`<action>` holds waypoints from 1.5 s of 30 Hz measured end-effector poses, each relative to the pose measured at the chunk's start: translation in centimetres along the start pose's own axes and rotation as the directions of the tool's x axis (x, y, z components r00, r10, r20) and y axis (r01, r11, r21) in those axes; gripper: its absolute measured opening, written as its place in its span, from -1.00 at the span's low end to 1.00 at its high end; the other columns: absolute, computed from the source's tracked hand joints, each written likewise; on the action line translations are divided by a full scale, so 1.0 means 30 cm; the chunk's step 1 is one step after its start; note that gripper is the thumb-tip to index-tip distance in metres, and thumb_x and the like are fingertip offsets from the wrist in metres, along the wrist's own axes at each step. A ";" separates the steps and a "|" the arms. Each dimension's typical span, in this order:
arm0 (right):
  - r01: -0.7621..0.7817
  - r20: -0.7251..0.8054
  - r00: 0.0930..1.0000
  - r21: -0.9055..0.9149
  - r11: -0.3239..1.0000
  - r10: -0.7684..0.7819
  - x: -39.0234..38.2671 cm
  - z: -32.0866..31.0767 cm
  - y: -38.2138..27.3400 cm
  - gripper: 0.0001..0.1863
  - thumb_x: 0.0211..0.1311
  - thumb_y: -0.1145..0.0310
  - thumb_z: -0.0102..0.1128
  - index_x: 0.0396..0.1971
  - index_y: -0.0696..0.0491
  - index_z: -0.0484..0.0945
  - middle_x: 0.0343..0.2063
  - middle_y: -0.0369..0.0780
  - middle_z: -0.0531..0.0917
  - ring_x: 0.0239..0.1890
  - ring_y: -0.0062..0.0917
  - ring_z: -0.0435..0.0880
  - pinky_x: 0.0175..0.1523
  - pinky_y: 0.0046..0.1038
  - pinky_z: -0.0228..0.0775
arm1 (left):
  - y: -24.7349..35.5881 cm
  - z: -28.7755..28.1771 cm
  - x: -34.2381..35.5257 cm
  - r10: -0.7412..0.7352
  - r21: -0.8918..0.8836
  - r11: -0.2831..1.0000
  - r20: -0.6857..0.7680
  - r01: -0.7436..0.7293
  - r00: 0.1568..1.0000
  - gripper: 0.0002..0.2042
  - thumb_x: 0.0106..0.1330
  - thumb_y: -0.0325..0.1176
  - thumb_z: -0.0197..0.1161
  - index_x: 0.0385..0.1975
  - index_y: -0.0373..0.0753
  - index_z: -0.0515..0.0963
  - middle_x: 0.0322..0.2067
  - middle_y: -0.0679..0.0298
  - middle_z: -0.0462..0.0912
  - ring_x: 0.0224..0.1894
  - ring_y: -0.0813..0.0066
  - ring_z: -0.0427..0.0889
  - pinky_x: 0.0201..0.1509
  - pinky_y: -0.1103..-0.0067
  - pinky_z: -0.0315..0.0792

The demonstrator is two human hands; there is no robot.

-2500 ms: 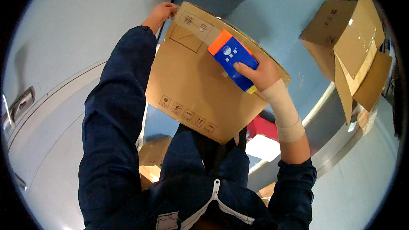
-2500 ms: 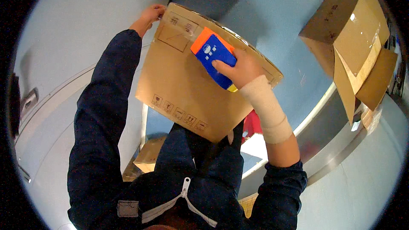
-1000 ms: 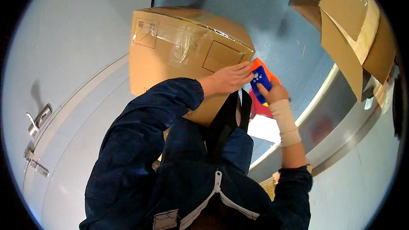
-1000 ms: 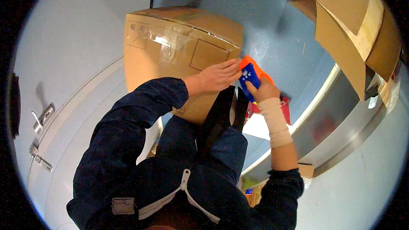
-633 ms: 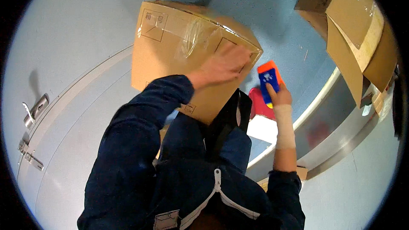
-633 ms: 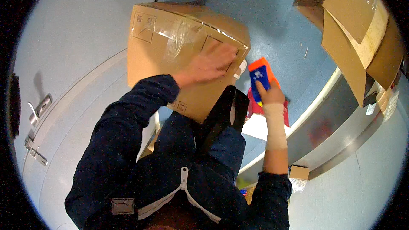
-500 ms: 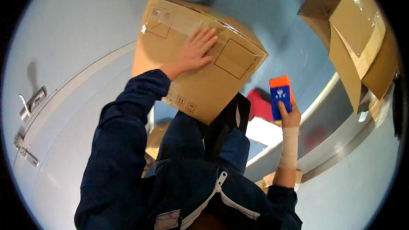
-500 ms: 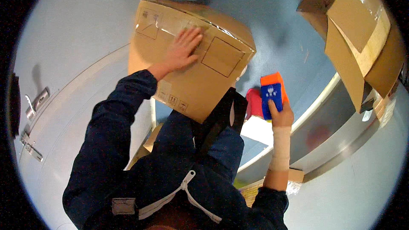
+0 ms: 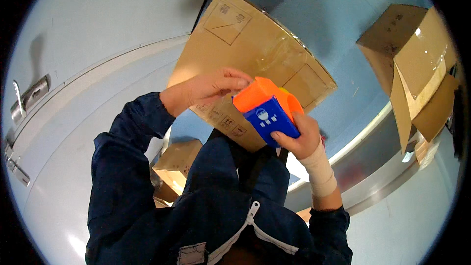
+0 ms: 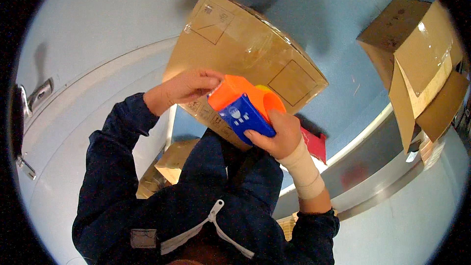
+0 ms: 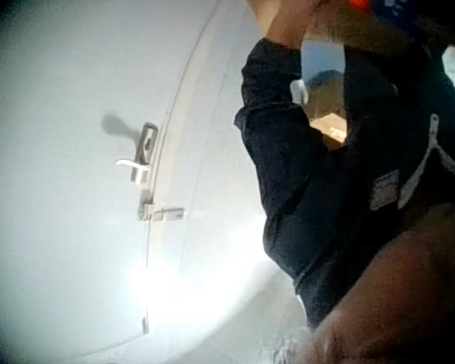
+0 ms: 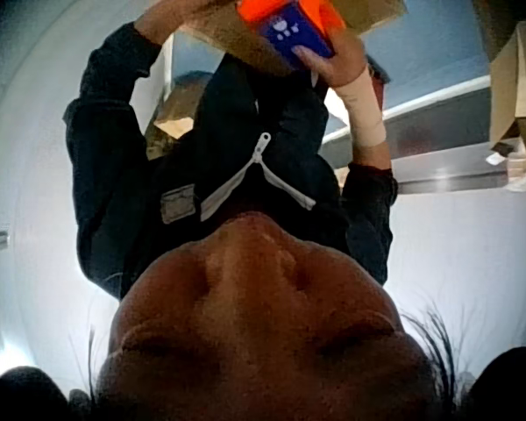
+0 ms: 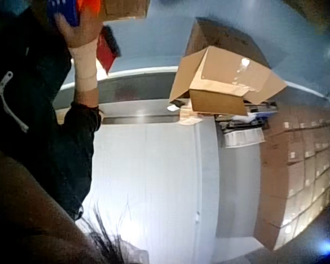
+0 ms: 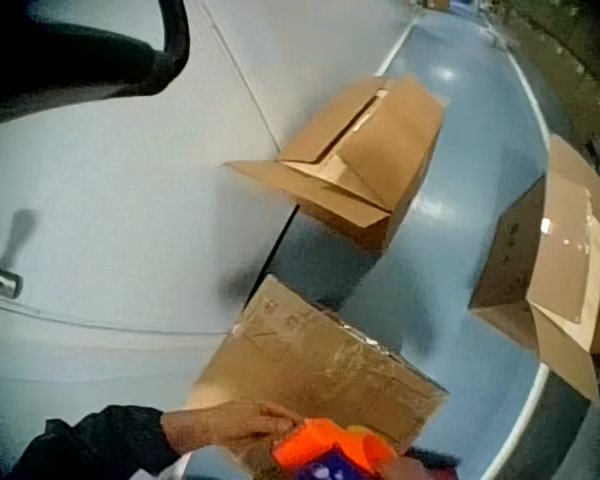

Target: The person uses a handheld tape dispenser to seal multiple cardboard boxes. They apply tape across seams, rotate the boxes to access different sides, and place sealed boxes aside. The person also briefly opens a box to check its contents before resealing it.

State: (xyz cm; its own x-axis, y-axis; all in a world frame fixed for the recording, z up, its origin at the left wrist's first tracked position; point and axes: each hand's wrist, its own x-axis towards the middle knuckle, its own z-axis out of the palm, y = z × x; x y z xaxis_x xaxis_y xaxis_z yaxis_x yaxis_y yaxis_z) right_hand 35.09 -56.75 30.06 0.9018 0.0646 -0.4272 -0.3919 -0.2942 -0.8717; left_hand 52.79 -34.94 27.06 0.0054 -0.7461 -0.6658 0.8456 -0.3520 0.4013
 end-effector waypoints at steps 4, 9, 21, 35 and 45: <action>0.019 -0.095 0.995 0.208 0.978 0.001 0.136 0.087 -0.031 -0.55 -0.16 0.06 0.36 -0.52 0.16 0.47 -0.61 -0.08 0.51 -0.55 -0.32 0.53 -0.43 -0.41 0.32 | 0.070 -0.084 -0.089 0.021 -0.126 0.991 -0.145 -0.039 0.989 -0.61 0.25 -0.29 0.11 -0.02 -0.44 0.39 -0.02 0.12 0.48 0.00 0.42 0.47 0.11 0.54 0.32; 0.003 -0.024 1.000 0.266 0.964 0.003 0.242 0.131 -0.053 -0.58 -0.15 0.10 0.37 -0.48 0.17 0.49 -0.61 -0.11 0.51 -0.55 -0.46 0.52 -0.41 -0.47 0.32 | 0.103 -0.191 -0.144 0.038 -0.101 0.993 -0.189 -0.058 0.981 -0.65 0.25 -0.34 0.11 -0.03 -0.41 0.40 -0.07 0.13 0.50 -0.06 0.46 0.49 0.07 0.56 0.35; -0.131 0.016 0.991 0.269 0.954 0.132 0.272 0.151 -0.094 -0.59 -0.14 0.14 0.37 -0.42 0.17 0.52 -0.59 -0.17 0.56 -0.54 -0.54 0.53 -0.40 -0.49 0.35 | 0.075 -0.358 -0.140 0.279 0.053 0.960 -0.298 -0.276 0.913 -0.77 0.28 -0.27 0.07 -0.29 -0.33 0.49 -0.32 0.32 0.54 -0.26 0.55 0.49 -0.12 0.60 0.37; -0.310 -0.226 0.934 -0.124 0.943 0.277 0.448 0.141 -0.063 -0.37 -0.09 -0.18 0.16 -0.42 0.21 0.52 -0.52 0.05 0.58 -0.44 -0.13 0.58 -0.31 -0.26 0.39 | 0.236 -0.789 0.175 0.365 0.389 0.912 -0.623 -0.131 0.692 -0.79 0.27 -0.25 0.07 -0.20 -0.20 0.50 -0.32 0.36 0.54 -0.28 0.55 0.50 -0.24 0.64 0.36; -0.305 -0.066 0.952 -0.144 0.941 0.298 0.134 -0.060 0.048 -0.46 -0.05 -0.07 0.22 -0.38 0.18 0.51 -0.51 0.04 0.57 -0.43 -0.16 0.59 -0.31 -0.31 0.40 | 0.089 -0.887 0.210 0.794 0.823 0.288 -0.491 0.489 0.359 -0.56 0.19 -0.20 0.11 -0.03 -0.39 0.37 -0.04 -0.05 0.42 0.08 0.12 0.32 0.12 0.35 0.21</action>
State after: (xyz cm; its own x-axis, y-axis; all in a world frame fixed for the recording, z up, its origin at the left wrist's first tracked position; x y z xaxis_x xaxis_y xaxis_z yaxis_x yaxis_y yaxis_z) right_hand 38.48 -58.62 27.50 0.7537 -0.0891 -0.6512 -0.6179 -0.4335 -0.6559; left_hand 69.28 -25.53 7.20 0.9352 -0.2701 -0.2290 -0.1937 -0.9316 0.3076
